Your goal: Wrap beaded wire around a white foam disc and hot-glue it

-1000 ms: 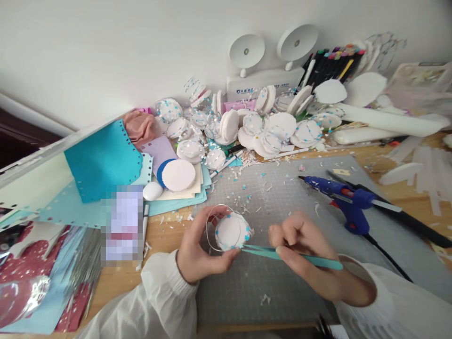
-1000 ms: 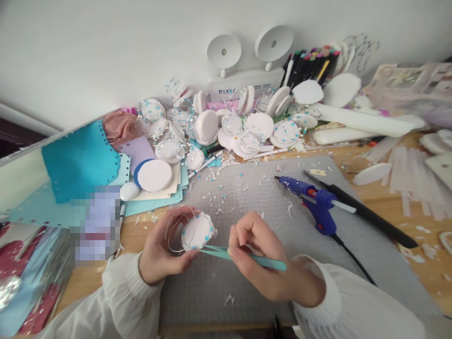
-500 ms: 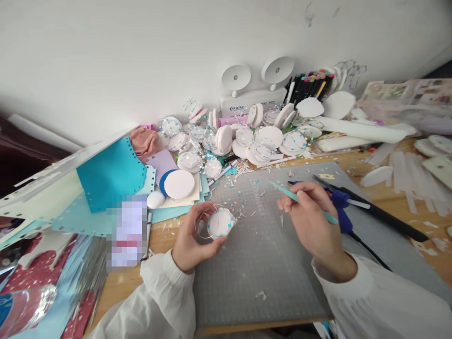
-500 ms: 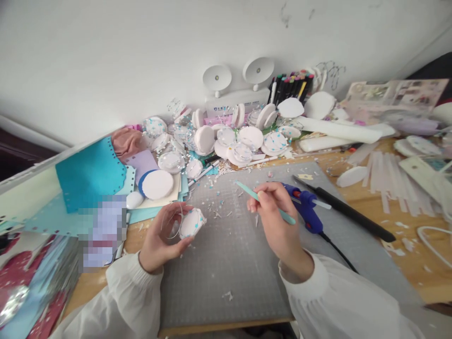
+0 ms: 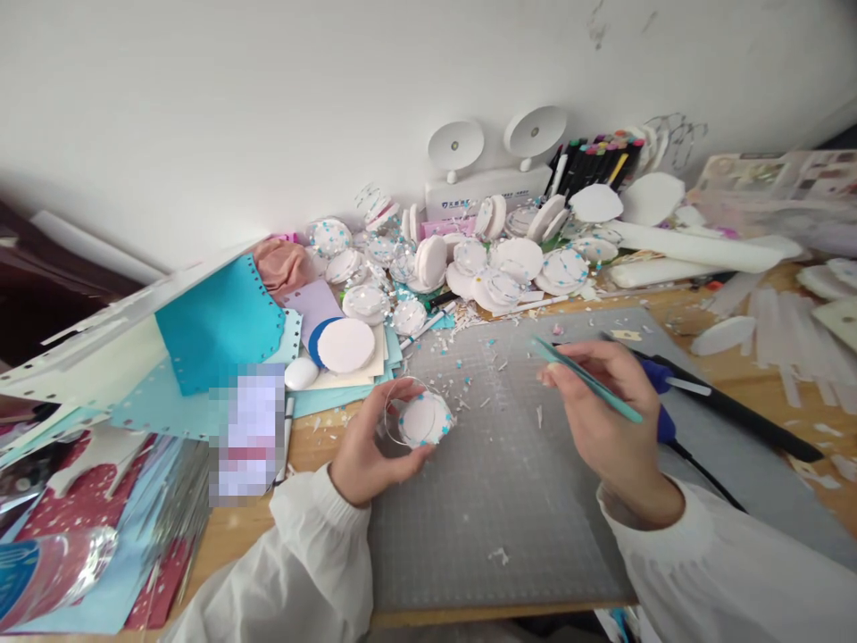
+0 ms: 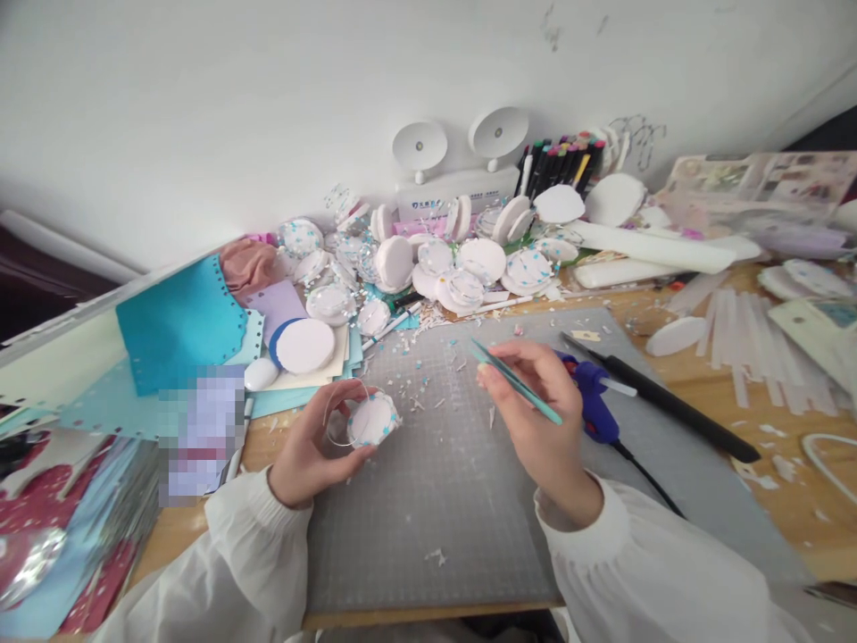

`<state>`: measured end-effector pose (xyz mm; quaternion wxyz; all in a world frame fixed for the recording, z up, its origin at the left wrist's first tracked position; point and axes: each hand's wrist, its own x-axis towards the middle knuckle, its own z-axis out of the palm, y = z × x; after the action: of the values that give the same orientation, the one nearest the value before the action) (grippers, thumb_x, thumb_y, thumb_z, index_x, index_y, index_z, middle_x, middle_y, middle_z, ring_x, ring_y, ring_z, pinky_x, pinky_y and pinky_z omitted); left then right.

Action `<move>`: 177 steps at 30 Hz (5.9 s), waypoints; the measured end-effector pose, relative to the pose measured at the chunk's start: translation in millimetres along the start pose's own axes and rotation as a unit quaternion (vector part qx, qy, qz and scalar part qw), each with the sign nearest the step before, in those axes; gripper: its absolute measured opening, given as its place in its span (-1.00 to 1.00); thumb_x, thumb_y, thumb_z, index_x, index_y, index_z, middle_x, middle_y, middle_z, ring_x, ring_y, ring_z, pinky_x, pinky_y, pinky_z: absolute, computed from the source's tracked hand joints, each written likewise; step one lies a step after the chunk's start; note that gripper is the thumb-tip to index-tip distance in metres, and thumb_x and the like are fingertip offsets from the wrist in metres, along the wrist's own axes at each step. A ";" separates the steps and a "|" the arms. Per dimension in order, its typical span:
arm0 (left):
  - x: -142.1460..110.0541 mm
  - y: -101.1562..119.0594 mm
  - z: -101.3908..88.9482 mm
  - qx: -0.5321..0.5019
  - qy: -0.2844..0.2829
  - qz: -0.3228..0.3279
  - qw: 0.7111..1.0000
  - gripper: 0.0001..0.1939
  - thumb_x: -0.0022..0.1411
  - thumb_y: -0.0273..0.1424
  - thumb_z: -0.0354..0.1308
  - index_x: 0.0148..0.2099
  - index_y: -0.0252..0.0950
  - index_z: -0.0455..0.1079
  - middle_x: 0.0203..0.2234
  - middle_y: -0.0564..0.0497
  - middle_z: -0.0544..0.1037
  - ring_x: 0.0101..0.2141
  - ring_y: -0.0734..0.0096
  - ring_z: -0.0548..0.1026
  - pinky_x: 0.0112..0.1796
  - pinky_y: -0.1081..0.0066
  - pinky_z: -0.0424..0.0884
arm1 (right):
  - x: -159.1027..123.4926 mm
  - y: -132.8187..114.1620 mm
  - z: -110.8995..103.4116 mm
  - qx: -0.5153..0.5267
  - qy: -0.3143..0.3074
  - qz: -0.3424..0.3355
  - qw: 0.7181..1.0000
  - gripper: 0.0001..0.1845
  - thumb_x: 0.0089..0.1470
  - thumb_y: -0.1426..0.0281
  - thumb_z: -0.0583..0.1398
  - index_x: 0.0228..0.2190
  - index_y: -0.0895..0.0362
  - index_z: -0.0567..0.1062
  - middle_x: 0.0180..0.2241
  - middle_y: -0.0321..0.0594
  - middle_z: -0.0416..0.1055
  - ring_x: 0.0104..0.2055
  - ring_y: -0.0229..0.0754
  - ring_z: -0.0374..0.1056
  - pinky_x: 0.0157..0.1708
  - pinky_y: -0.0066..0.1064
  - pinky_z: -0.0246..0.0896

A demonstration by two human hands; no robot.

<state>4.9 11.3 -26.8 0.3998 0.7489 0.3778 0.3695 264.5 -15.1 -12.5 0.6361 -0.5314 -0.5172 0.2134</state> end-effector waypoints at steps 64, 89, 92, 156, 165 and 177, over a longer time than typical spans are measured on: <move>-1.0 18.6 -3.6 0.121 -0.024 0.151 0.981 -0.45 0.01 -0.28 0.32 0.05 -0.22 0.27 -0.16 -0.13 0.50 -0.12 0.11 0.44 -0.09 0.16 0.33 | 0.6 -12.0 15.4 -0.027 -0.144 -0.053 0.988 -0.80 -0.03 0.48 0.30 -0.49 0.06 0.35 -0.42 -0.22 0.54 -0.28 -0.08 0.54 -0.38 -0.34 0.42; -10.8 11.9 4.4 -0.064 0.038 0.038 0.997 -0.62 0.21 -0.33 0.12 0.08 -0.25 0.26 -0.06 -0.18 0.42 0.00 0.09 0.39 0.02 0.12 0.30 | -0.3 -3.7 25.6 -0.056 -0.153 -0.021 0.987 -0.81 -0.02 0.39 0.30 -0.48 0.07 0.35 -0.40 -0.20 0.56 -0.28 -0.10 0.54 -0.33 -0.32 0.45; -8.5 13.8 6.4 0.018 -0.022 0.063 0.998 -0.52 0.14 -0.37 0.19 0.10 -0.26 0.21 -0.05 -0.19 0.42 -0.02 0.11 0.41 -0.01 0.15 0.34 | 9.2 -8.9 28.5 -0.062 -0.144 -0.031 0.987 -0.80 -0.03 0.40 0.31 -0.49 0.07 0.35 -0.43 -0.23 0.55 -0.30 -0.11 0.54 -0.34 -0.33 0.45; -19.3 13.8 18.2 0.196 -0.104 0.199 0.955 -0.33 0.05 -0.11 0.21 0.12 -0.33 0.16 -0.07 -0.21 0.49 -0.16 0.10 0.47 -0.18 0.18 0.37 | 74.0 -65.0 54.2 -0.034 -0.193 -0.145 0.970 -0.77 -0.06 0.46 0.32 -0.50 0.05 0.33 -0.45 -0.30 0.48 -0.29 -0.18 0.50 -0.35 -0.36 0.34; -18.0 15.0 18.2 0.157 -0.097 0.214 0.959 -0.34 0.07 -0.12 0.20 0.14 -0.32 0.14 -0.09 -0.21 0.49 -0.13 0.11 0.47 -0.13 0.20 0.39 | 20.5 -1.6 82.4 -0.067 -0.413 -0.085 0.904 -0.85 0.01 0.51 0.22 -0.49 0.09 0.34 -0.39 -0.24 0.52 -0.25 -0.17 0.49 -0.29 -0.34 0.35; -18.0 13.5 18.6 0.147 -0.103 0.223 0.958 -0.33 0.08 -0.11 0.18 0.15 -0.32 0.13 -0.10 -0.23 0.49 -0.11 0.09 0.48 -0.10 0.17 0.40 | 12.9 6.6 88.0 -0.080 -0.401 -0.119 0.905 -0.86 0.05 0.49 0.20 -0.50 0.07 0.36 -0.43 -0.27 0.51 -0.30 -0.19 0.48 -0.31 -0.36 0.34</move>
<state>16.5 -15.5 -27.0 0.2291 0.8987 0.2083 0.3105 193.3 37.8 -21.6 0.3510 -0.3847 -0.8035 0.2885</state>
